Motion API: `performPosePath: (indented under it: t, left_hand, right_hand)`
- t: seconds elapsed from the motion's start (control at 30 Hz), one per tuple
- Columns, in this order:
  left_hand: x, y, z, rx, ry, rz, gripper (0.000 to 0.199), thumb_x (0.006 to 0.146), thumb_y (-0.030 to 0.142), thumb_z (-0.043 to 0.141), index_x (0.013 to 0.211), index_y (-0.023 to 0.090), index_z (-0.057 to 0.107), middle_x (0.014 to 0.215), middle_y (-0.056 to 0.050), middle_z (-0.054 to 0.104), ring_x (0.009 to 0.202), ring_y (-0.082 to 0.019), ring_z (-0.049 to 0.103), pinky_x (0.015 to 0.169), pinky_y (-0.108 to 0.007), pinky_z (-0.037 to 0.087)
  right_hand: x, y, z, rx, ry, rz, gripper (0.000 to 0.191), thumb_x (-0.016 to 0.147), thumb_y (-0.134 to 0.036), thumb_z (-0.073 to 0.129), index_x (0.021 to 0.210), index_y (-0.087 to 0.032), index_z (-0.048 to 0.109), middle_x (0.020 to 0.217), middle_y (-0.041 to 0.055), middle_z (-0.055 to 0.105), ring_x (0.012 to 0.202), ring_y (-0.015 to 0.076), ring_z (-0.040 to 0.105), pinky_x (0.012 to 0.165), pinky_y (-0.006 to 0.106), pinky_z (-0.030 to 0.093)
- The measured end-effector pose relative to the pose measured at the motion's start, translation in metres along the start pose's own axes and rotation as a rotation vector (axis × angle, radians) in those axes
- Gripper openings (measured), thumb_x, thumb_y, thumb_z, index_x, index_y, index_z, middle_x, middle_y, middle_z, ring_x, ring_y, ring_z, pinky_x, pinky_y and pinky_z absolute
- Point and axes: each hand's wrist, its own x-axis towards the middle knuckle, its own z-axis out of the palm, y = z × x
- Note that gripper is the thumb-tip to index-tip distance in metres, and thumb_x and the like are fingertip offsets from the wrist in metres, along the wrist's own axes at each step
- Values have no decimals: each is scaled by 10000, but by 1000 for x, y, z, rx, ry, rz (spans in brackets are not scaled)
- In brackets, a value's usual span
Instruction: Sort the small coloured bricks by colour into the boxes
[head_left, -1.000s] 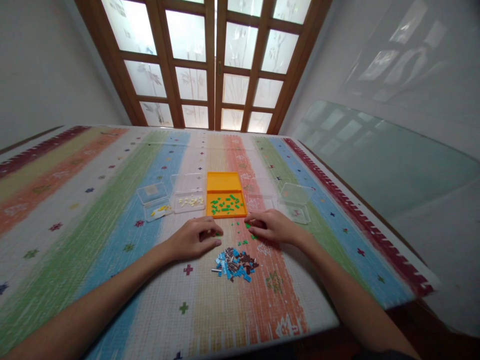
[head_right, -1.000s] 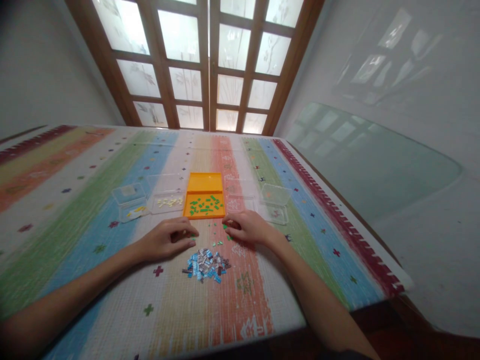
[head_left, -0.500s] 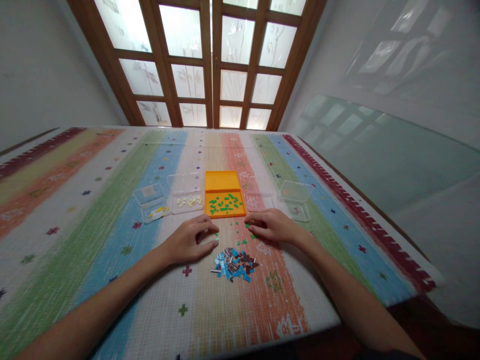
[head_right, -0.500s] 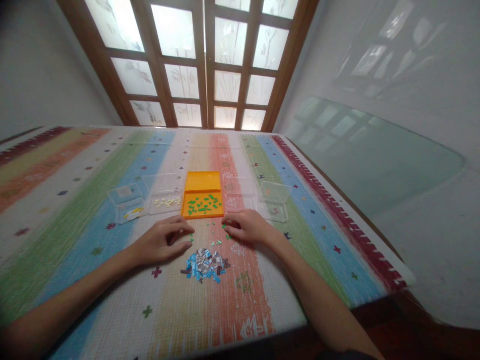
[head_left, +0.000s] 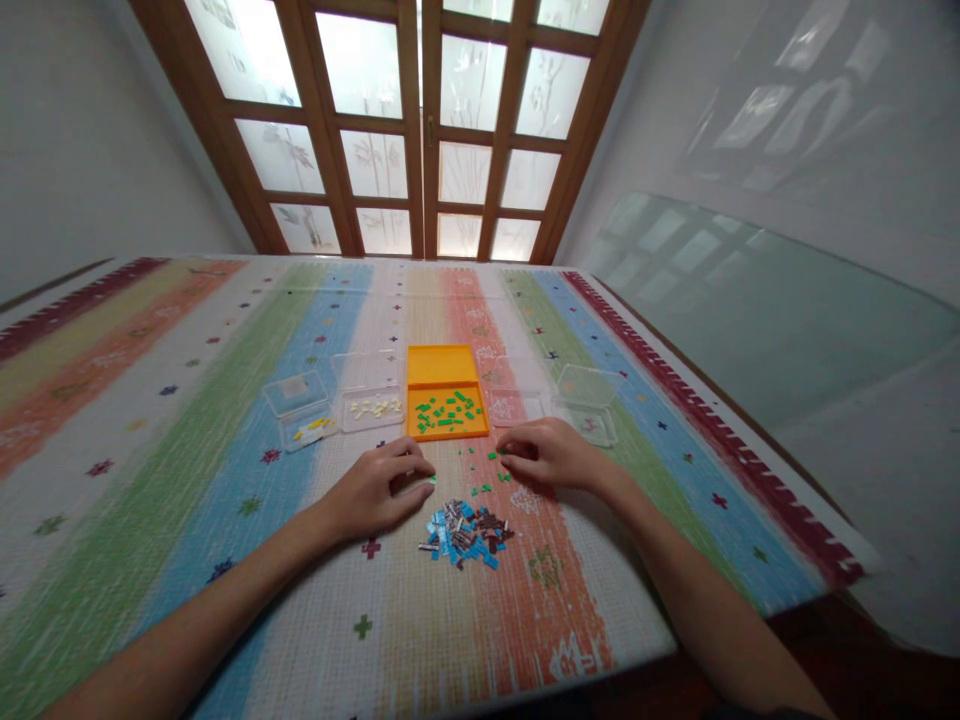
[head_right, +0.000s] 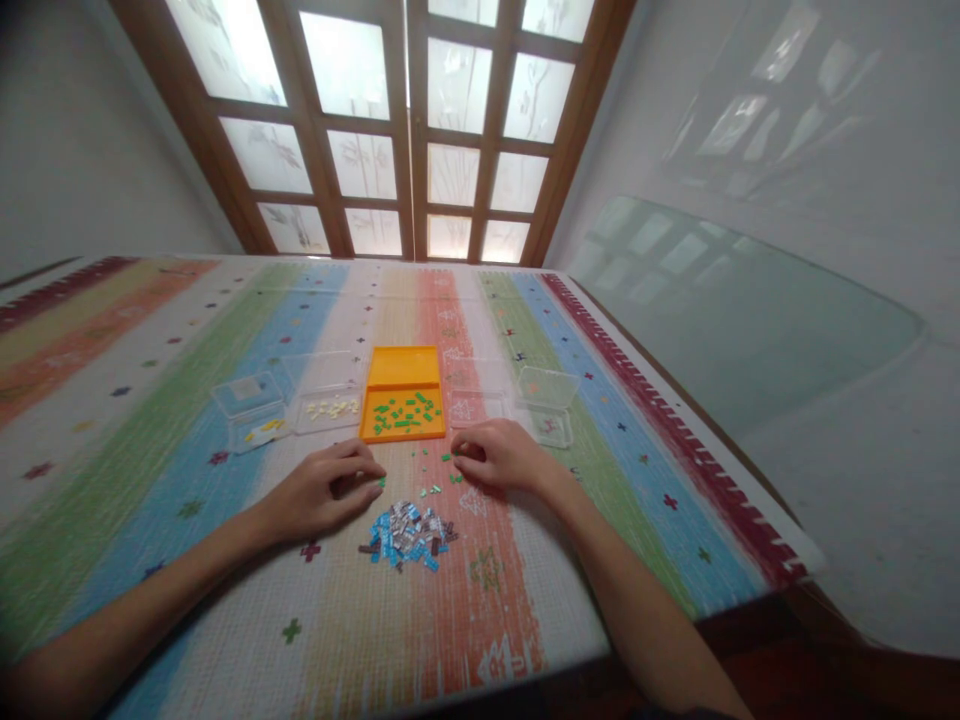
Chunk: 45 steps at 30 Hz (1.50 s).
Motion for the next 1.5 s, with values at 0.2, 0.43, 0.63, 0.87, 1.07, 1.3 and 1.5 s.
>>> performPosePath:
  t: [0.2, 0.43, 0.63, 0.87, 1.07, 1.3, 1.5]
  left_hand:
    - [1, 0, 0, -28, 4, 5, 217, 920, 214, 531, 991, 189, 735, 914, -68, 678, 713, -133, 588, 637, -273, 464]
    - [2, 3, 3, 35, 33, 2, 157, 891, 263, 600, 972, 175, 703, 927, -70, 674, 741, -148, 603, 671, -283, 479]
    - [2, 3, 3, 30, 49, -14, 122, 887, 256, 594, 927, 193, 691, 903, -54, 672, 762, -155, 618, 694, -287, 496]
    - [2, 4, 8, 86, 75, -35, 88, 890, 274, 612, 881, 199, 657, 866, -35, 655, 719, -150, 607, 663, -281, 483]
    - [3, 6, 7, 91, 56, -40, 115, 924, 255, 554, 871, 200, 640, 871, -38, 658, 709, -147, 609, 645, -272, 470]
    - [3, 5, 9, 99, 73, -24, 102, 926, 227, 545, 883, 208, 636, 866, -31, 660, 696, -137, 610, 627, -256, 467]
    - [2, 0, 11, 108, 112, 24, 87, 938, 237, 564, 911, 203, 640, 867, -25, 662, 700, -131, 614, 638, -247, 475]
  right_hand:
    - [0, 3, 1, 11, -27, 25, 150, 888, -244, 615, 936, -186, 744, 734, 18, 710, 617, 124, 569, 625, 251, 376]
    - [2, 3, 6, 85, -18, 42, 131, 884, -198, 611, 901, -172, 738, 733, 10, 702, 614, 110, 557, 615, 233, 376]
    - [2, 2, 9, 103, 2, 42, 142, 863, -167, 617, 921, -180, 747, 756, 7, 709, 640, 117, 574, 632, 236, 387]
    - [3, 2, 14, 137, 37, 24, 146, 854, -163, 617, 917, -179, 747, 744, 3, 698, 629, 113, 557, 626, 231, 388]
    - [2, 3, 13, 146, 36, 28, 163, 855, -169, 616, 943, -175, 753, 772, 16, 712, 645, 119, 572, 635, 236, 399]
    - [3, 0, 13, 162, 36, 53, 178, 856, -179, 623, 965, -179, 763, 774, 26, 720, 643, 126, 586, 631, 237, 418]
    - [3, 4, 17, 190, 48, 4, 186, 873, -193, 600, 977, -173, 754, 773, 21, 710, 638, 121, 583, 630, 229, 411]
